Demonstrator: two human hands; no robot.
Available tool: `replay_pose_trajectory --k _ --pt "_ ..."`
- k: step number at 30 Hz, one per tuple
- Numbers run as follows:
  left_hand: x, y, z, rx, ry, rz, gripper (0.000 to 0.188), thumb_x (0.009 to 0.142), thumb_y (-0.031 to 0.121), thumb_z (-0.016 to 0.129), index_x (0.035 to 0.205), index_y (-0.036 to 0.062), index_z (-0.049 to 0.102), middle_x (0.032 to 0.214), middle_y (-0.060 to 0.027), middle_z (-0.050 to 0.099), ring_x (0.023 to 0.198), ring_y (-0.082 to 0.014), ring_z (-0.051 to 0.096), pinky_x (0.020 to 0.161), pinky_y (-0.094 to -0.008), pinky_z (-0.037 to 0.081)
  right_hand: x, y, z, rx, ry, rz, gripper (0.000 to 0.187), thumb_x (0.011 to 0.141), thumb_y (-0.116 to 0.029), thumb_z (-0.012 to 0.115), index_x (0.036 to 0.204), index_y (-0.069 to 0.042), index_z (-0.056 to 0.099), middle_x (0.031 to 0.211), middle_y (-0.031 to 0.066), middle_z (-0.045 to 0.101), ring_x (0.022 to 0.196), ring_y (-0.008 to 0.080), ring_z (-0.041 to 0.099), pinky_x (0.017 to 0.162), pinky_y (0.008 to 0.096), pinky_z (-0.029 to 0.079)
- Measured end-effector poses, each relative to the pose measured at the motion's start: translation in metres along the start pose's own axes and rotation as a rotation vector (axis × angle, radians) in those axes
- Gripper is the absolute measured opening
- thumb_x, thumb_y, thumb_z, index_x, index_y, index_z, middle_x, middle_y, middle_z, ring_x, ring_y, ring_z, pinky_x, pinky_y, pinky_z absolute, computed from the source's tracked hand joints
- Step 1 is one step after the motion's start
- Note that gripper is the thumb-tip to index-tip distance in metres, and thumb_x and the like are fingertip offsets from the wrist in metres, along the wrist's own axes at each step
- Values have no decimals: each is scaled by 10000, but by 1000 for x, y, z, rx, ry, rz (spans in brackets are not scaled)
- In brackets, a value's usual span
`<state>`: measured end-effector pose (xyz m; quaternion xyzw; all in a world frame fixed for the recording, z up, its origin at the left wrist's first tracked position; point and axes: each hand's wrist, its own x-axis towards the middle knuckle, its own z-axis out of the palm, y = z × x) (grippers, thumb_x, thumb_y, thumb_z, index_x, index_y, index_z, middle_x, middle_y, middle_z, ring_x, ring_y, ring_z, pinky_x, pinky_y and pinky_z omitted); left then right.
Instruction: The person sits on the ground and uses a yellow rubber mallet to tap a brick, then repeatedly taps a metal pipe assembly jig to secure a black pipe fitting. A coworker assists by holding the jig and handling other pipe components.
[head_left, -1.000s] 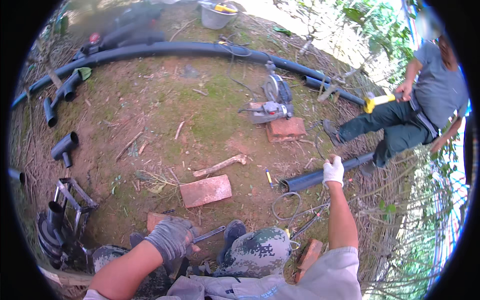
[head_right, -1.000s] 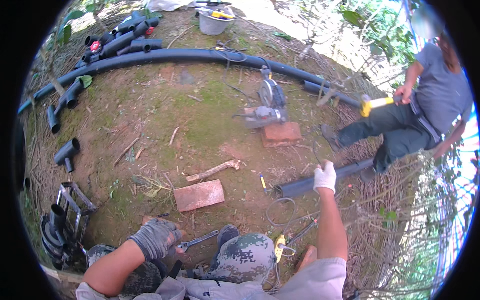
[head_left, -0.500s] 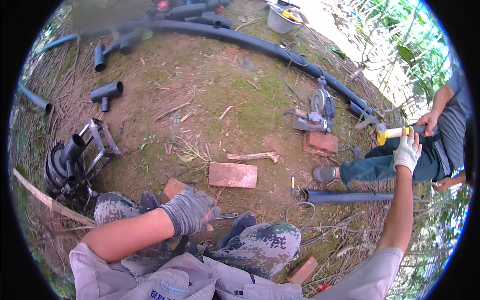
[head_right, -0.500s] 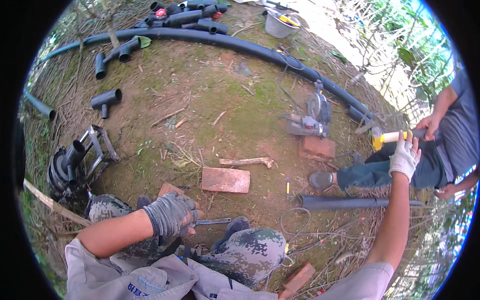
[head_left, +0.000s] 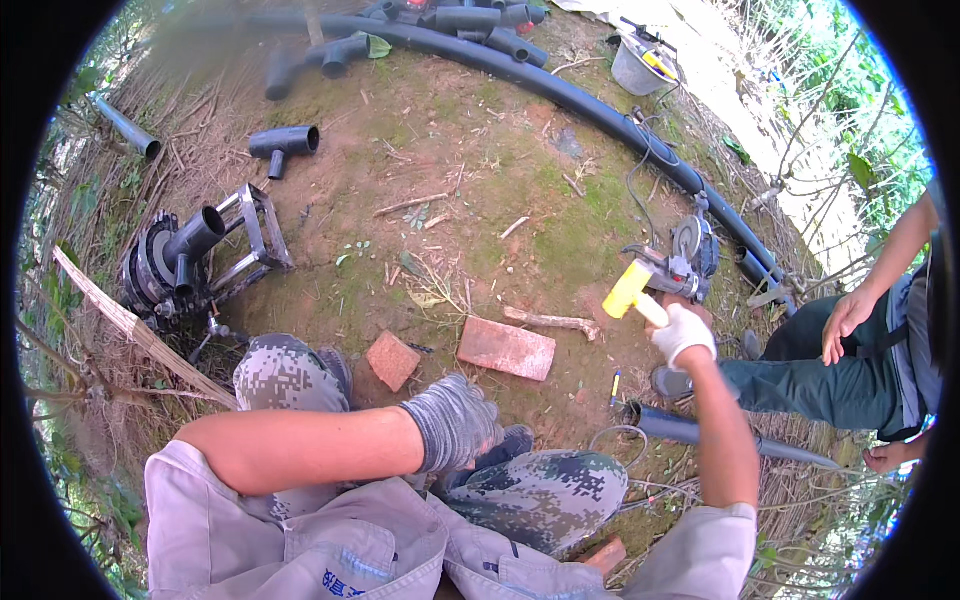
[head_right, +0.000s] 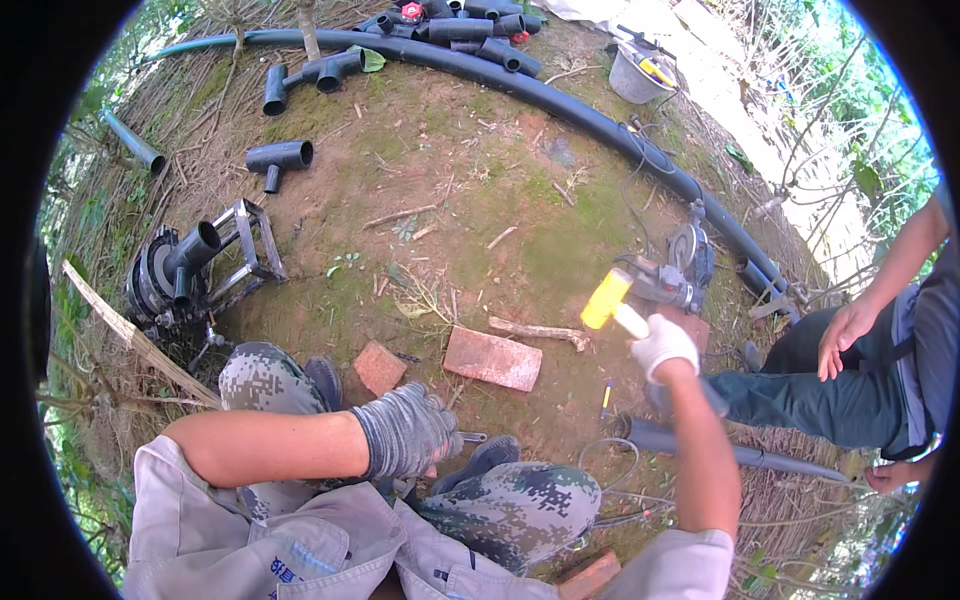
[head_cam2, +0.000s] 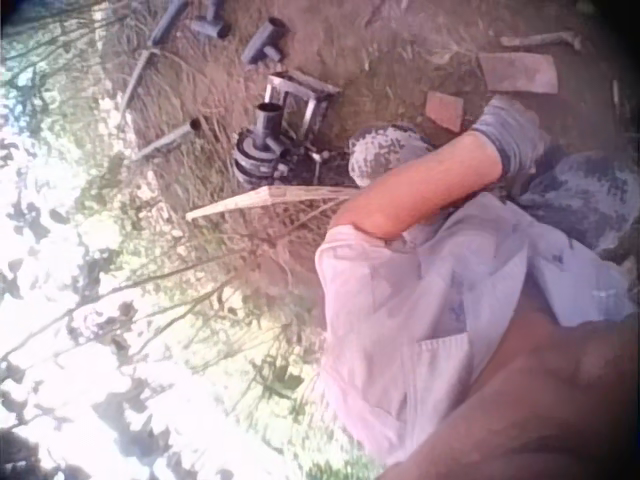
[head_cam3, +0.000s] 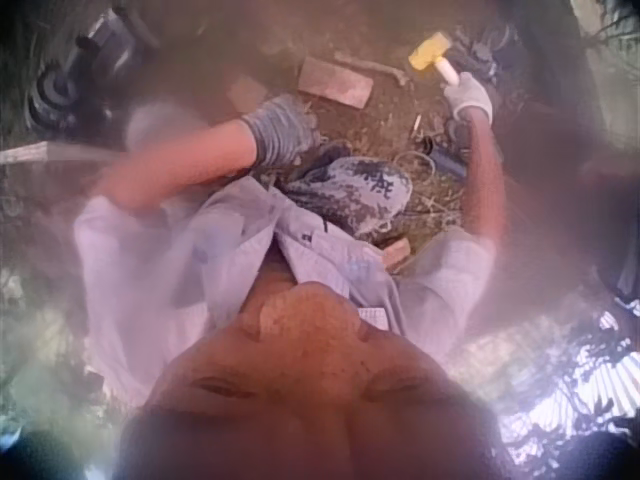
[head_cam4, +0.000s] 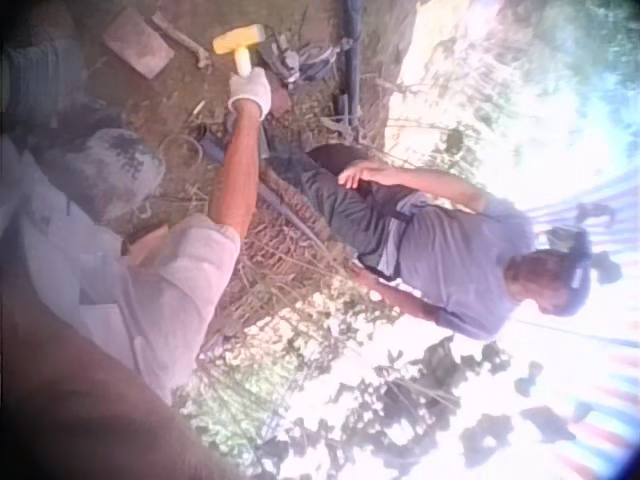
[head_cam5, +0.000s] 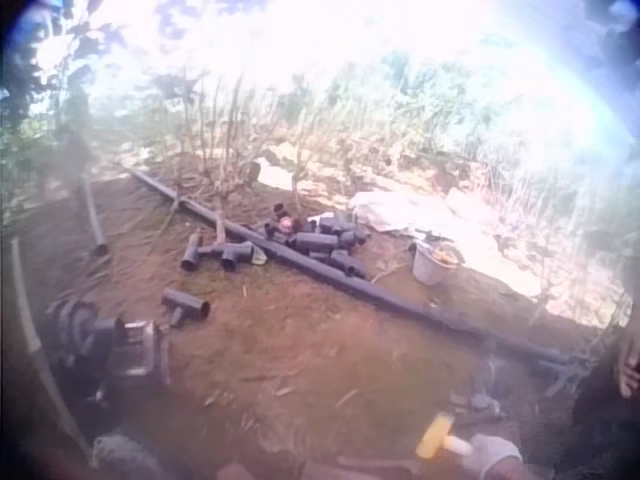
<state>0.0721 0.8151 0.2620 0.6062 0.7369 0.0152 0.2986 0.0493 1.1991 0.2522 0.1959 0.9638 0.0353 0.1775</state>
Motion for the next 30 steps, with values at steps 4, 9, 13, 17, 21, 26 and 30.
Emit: replay_pose_trajectory --k 4,9,13,17,21,26,30 --pt "10 9 -11 -31 53 106 394 799 365 773 1095 112 710 980 -124 715 984 -341 703 763 -502 530 15 -35 118 693 205 -59 395 828 -278 812 1005 -4 590 787 121 642 674 258 620 655 398 524" --pt "37 -29 7 -101 10 69 372 804 367 771 1075 120 703 991 -123 712 1005 -346 693 801 -506 524 13 -116 -50 1463 250 -154 301 915 -103 729 1141 -16 550 713 9 564 519 81 492 470 253 419" --pt "52 -44 32 -204 151 68 332 815 377 760 1042 141 703 984 -111 712 1005 -330 694 786 -494 521 41 -162 -154 1721 639 -645 270 996 -236 657 1062 -35 489 724 51 587 524 127 551 478 283 487" --pt "50 -53 45 -234 -9 170 437 811 452 705 1092 123 650 996 -120 664 985 -348 667 786 -491 519 107 -226 -84 1915 762 -542 295 1030 -293 602 1015 -59 423 672 32 533 472 111 526 426 254 465" --pt "43 -56 29 -242 37 146 359 847 415 660 1082 143 659 1018 -108 659 1009 -313 648 840 -489 491 163 -295 207 1835 507 161 254 1012 -256 605 1055 -74 433 678 24 508 480 131 516 423 296 442" --pt "29 -89 22 -315 77 25 322 866 366 634 1091 141 685 1084 -113 660 1048 -312 636 887 -507 472 172 -301 255 1718 -162 403 216 1024 -294 597 981 -96 523 622 22 504 455 151 490 411 329 394" --pt "39 -100 10 -309 21 62 302 888 323 597 1100 128 690 1113 -133 658 1080 -321 628 877 -512 469 176 -279 115 1749 98 178 260 1046 -313 565 945 -132 409 568 -4 443 372 137 433 335 300 348"
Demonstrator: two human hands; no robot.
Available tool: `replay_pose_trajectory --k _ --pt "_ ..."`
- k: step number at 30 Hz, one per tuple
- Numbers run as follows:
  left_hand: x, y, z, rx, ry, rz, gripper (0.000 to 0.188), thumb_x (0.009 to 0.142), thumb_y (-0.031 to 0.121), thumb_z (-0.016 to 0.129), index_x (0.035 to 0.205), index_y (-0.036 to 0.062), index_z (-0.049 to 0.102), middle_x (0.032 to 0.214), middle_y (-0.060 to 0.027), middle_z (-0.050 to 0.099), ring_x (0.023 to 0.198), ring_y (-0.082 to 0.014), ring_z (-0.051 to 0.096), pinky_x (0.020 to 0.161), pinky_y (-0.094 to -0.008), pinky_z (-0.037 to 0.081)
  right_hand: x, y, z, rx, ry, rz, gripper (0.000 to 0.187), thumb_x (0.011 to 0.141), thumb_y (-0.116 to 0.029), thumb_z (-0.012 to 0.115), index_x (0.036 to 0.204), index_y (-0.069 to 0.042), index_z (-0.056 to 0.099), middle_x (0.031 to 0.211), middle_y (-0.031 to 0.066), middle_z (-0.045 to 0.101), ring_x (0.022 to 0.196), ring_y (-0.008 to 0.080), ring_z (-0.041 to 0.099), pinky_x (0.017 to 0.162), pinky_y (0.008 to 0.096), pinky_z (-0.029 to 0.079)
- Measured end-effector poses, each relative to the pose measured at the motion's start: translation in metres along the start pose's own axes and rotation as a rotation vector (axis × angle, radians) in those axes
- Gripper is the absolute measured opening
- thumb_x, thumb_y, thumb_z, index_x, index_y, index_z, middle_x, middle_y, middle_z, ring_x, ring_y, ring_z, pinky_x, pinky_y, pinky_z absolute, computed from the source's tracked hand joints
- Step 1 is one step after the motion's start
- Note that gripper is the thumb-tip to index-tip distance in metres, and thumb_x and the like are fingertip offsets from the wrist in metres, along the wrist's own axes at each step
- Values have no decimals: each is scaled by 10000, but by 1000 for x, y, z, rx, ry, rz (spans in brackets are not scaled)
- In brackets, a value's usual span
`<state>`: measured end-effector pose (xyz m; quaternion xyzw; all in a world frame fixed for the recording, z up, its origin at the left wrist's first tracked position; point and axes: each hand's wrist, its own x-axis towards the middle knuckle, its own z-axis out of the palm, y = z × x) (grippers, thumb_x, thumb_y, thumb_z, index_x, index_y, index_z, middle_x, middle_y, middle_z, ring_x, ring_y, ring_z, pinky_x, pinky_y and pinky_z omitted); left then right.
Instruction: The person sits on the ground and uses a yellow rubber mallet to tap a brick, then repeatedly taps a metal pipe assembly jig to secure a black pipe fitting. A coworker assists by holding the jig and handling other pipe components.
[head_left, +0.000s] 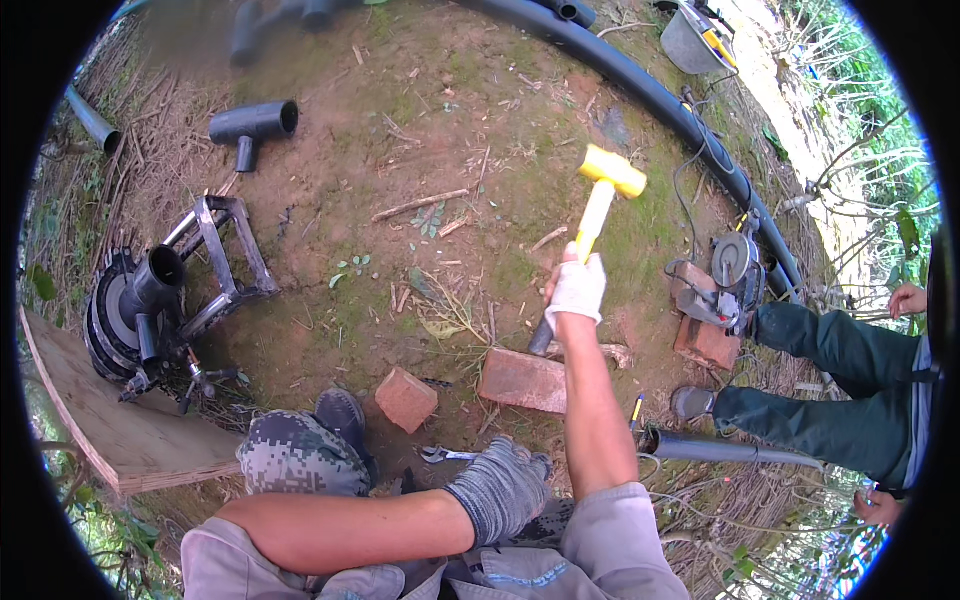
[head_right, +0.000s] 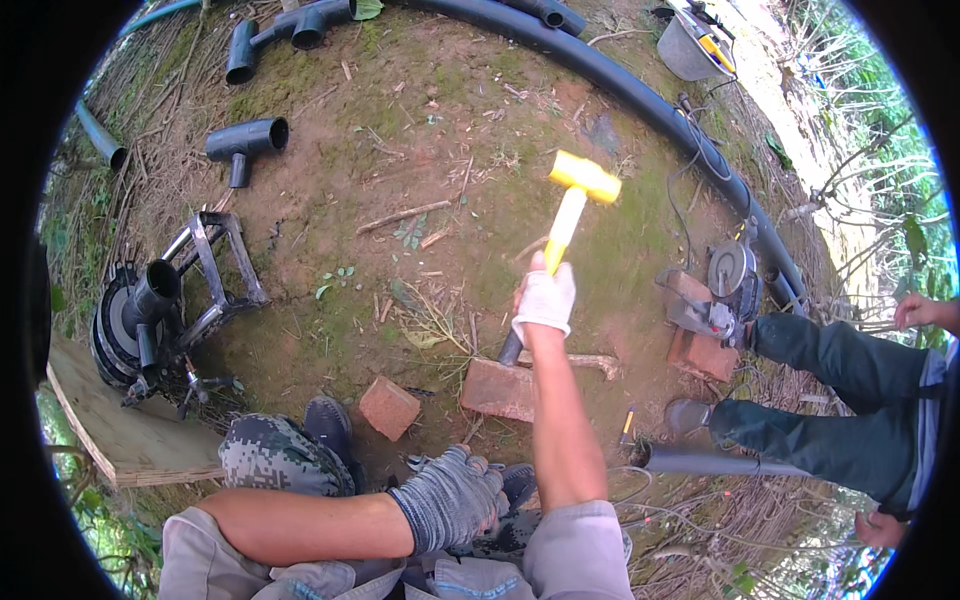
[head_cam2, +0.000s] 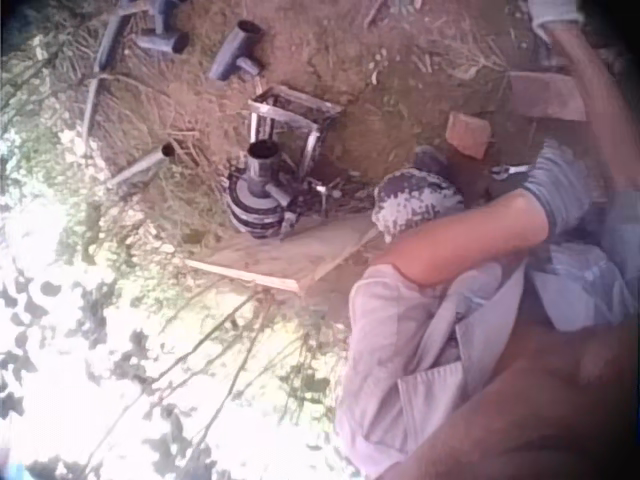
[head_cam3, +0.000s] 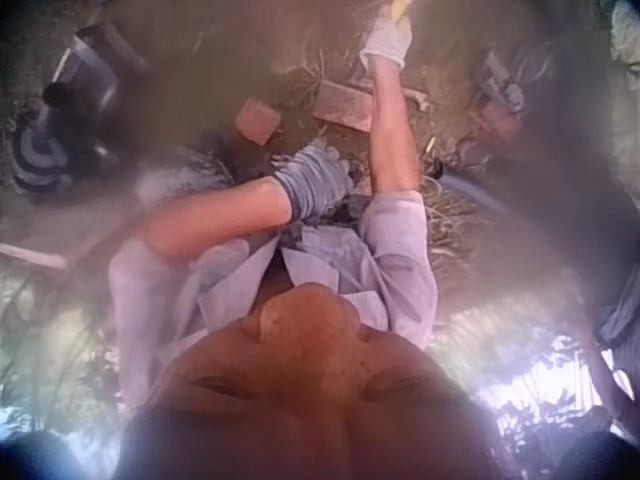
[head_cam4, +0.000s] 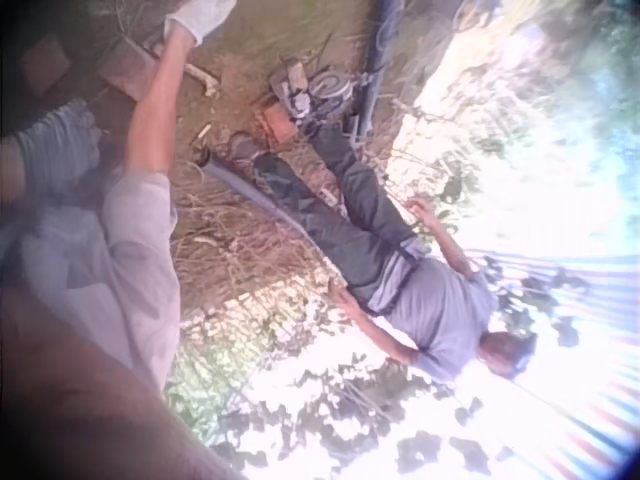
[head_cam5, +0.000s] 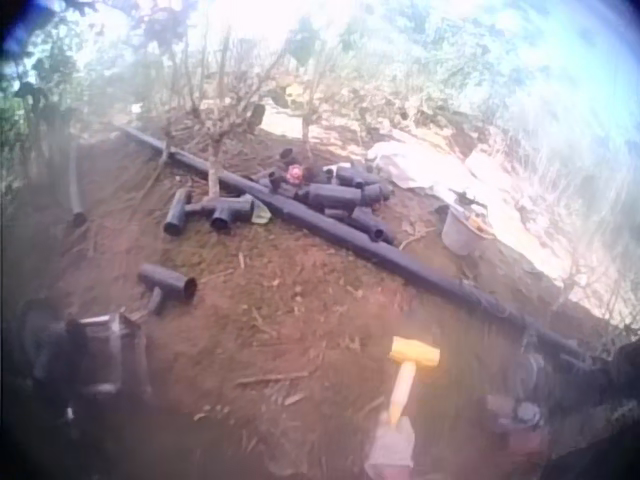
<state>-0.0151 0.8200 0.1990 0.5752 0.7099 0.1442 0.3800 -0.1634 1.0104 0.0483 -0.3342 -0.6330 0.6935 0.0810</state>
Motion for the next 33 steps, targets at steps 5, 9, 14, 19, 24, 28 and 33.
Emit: replay_pose_trajectory --k 5,9,14,19,24,28,33 --pt "3 -2 -8 5 39 97 309 914 303 536 1099 109 688 1104 -148 654 1070 -318 628 893 -524 468 7 -178 11 270 -198 -791 344 1034 -374 584 1030 -43 493 653 45 544 458 139 523 404 268 434" --pt "-1 -16 -16 -78 66 32 292 919 310 537 1073 117 693 1092 -134 654 1061 -310 629 915 -521 462 21 -110 50 378 -41 -1039 476 993 -487 617 1024 -34 476 665 64 537 511 159 555 457 282 462" --pt "16 -17 -18 -93 -32 83 279 903 335 594 1082 140 682 1064 -110 640 1047 -299 621 947 -518 447 45 209 -27 -134 77 286 280 1006 -342 626 1070 -92 518 618 6 455 462 125 448 416 294 370" --pt "2 -35 -32 -91 2 21 384 884 361 653 1157 91 654 1040 -124 659 1031 -321 638 869 -470 471 7 1 21 -73 -56 61 218 1019 -257 624 973 -128 455 581 -27 446 396 95 410 353 278 341" --pt "11 -37 -33 -87 -45 64 480 908 331 619 1273 23 568 1092 -147 671 1021 -349 646 847 -480 474 24 -208 15 258 -248 -842 343 1039 -387 570 1059 -52 503 681 63 562 461 146 520 394 266 424" --pt "-3 -32 -24 -117 101 65 331 929 277 561 1148 50 664 1082 -139 676 1065 -335 638 930 -503 466 49 -207 32 646 -512 -970 380 1013 -420 608 1130 -74 501 750 121 597 584 229 602 520 334 518" --pt "4 -27 -34 -95 -41 108 310 912 285 567 1119 95 696 1124 -127 661 1079 -320 632 967 -520 460 57 140 -8 -2 30 493 276 1027 -421 561 1020 -151 503 586 5 447 417 145 424 389 317 353"
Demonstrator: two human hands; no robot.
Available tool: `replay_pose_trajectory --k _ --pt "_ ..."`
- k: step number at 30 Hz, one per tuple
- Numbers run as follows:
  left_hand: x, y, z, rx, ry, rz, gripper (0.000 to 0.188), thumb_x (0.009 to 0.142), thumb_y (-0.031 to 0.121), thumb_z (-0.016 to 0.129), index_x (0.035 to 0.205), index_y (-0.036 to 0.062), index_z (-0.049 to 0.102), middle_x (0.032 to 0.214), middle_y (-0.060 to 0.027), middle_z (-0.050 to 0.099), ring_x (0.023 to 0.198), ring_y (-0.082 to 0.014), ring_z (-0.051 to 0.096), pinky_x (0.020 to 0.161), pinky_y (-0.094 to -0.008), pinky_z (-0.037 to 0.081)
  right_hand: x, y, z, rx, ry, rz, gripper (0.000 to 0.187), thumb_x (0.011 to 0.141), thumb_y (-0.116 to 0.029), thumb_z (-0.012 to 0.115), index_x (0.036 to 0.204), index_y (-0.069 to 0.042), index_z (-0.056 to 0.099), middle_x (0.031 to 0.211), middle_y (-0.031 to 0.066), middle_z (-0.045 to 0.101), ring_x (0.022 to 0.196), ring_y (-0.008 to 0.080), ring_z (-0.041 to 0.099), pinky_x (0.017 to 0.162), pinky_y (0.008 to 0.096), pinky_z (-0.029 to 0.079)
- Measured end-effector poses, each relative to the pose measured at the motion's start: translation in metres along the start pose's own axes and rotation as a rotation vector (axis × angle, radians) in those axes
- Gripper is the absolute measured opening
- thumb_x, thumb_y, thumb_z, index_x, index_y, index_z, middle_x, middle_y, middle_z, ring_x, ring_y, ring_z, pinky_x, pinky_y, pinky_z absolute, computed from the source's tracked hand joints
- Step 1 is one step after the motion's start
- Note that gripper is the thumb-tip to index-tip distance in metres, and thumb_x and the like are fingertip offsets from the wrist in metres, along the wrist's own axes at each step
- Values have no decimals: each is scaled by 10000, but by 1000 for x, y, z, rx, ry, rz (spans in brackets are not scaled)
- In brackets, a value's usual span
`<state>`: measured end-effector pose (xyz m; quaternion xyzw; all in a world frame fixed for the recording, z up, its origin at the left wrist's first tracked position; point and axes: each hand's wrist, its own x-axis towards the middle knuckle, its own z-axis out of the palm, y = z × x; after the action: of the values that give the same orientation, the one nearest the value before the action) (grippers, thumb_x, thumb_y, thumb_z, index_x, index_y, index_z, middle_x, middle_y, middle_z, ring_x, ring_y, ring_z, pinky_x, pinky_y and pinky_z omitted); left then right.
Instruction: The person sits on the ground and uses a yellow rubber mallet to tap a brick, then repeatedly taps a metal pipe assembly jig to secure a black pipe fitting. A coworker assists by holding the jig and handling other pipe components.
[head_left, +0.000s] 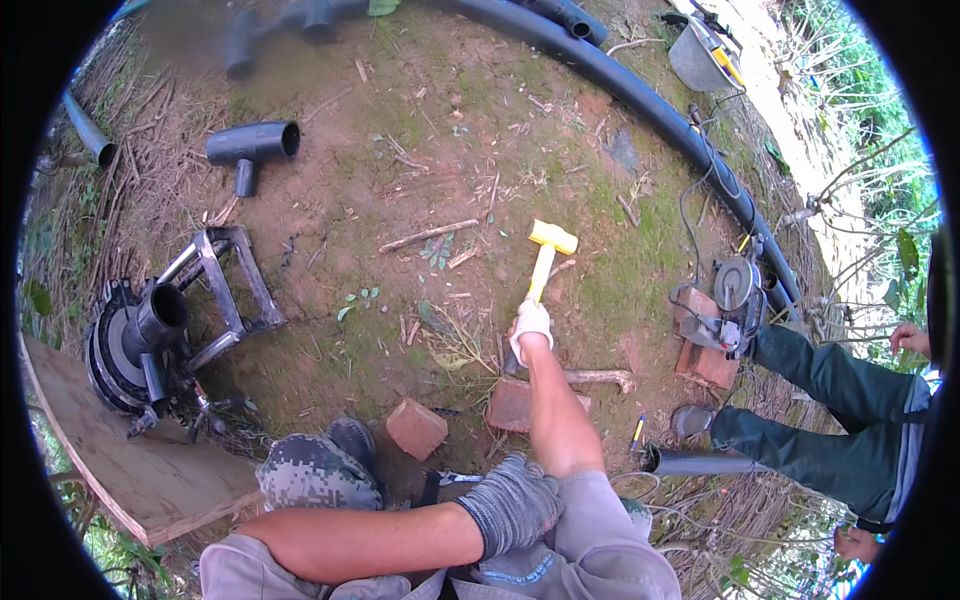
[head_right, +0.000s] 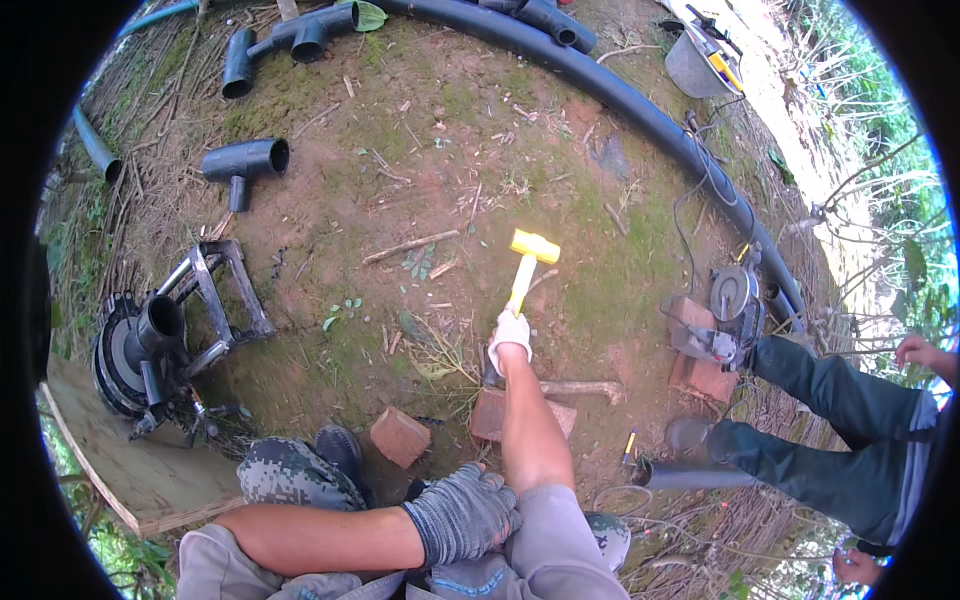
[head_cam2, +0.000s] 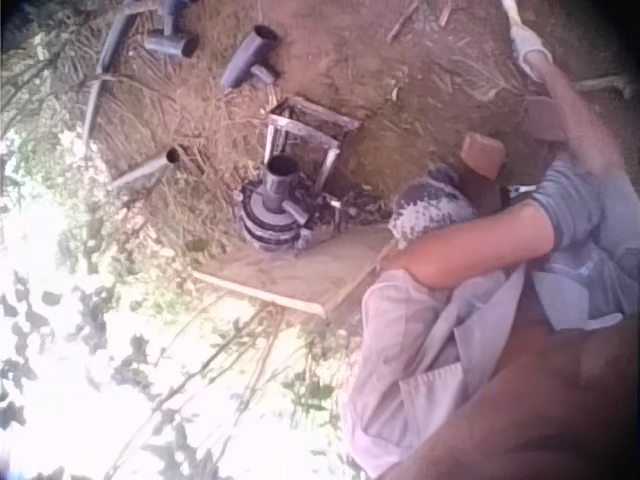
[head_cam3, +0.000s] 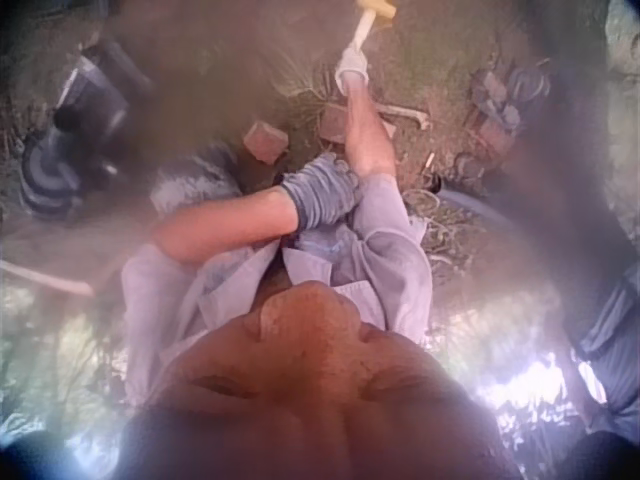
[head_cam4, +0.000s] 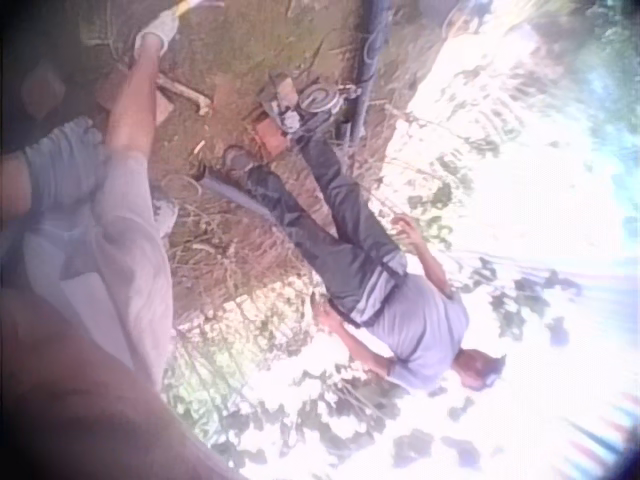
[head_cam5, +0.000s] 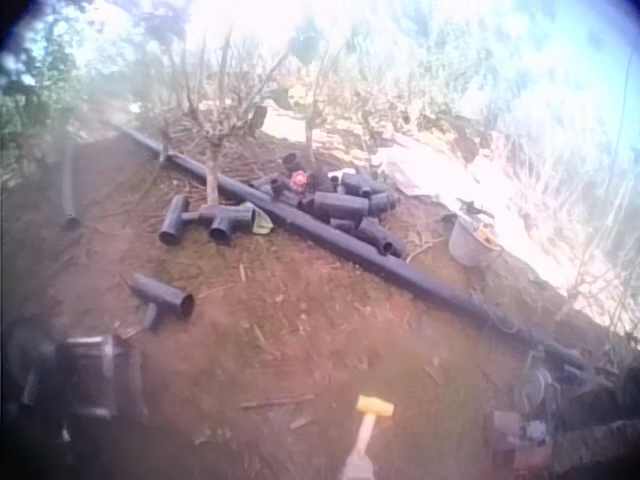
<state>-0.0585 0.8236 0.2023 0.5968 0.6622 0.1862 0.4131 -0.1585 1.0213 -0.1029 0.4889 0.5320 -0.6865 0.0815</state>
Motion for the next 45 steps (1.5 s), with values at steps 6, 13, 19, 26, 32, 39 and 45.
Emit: replay_pose_trajectory --k 6,13,19,26,32,39,45 --pt "-9 -15 -9 -10 22 -62 474 874 412 673 1235 108 634 1119 -120 657 1094 -317 625 922 -492 462 -95 -118 22 -35 -70 -321 262 1028 -302 606 950 -130 425 567 -17 433 396 114 416 349 279 326" --pt "-15 -13 -13 47 9 -42 446 920 399 586 1267 121 622 1302 -146 603 1200 -324 574 1008 -532 413 -206 -328 10 314 -453 -1487 476 998 -468 624 1095 -23 485 714 125 592 542 225 598 478 311 505" --pt "-1 -4 -8 44 -56 23 446 904 401 594 1253 125 621 1254 -137 614 1189 -318 582 994 -551 419 -24 -21 -11 171 165 -515 299 1005 -376 591 1065 -104 483 663 30 517 507 147 525 451 320 426" --pt "2 -22 -20 35 1 -77 450 894 480 642 1141 105 668 1108 -130 652 1125 -332 616 964 -507 440 -110 -110 -8 70 -11 -334 253 1028 -293 596 926 -149 415 565 -23 429 400 117 418 348 285 328" --pt "11 -15 -20 78 -5 -28 479 900 482 622 1175 90 648 1125 -130 649 1127 -335 611 954 -503 434 -222 -300 -59 267 -148 -1368 347 1017 -368 608 1066 -39 512 663 66 562 471 177 545 423 286 456" --pt "16 3 3 105 7 97 523 902 506 594 1249 116 618 1199 -131 625 1146 -328 604 975 -520 437 -40 21 -112 -139 654 -724 338 1025 -334 554 1144 -22 504 714 55 548 627 175 550 604 339 484" --pt "14 -13 -10 85 41 -75 458 883 505 647 1107 107 675 1080 -128 660 1137 -326 620 941 -483 457 -109 -47 -80 95 75 -99 249 1003 -307 630 902 -160 456 548 -3 443 386 154 428 344 320 333"
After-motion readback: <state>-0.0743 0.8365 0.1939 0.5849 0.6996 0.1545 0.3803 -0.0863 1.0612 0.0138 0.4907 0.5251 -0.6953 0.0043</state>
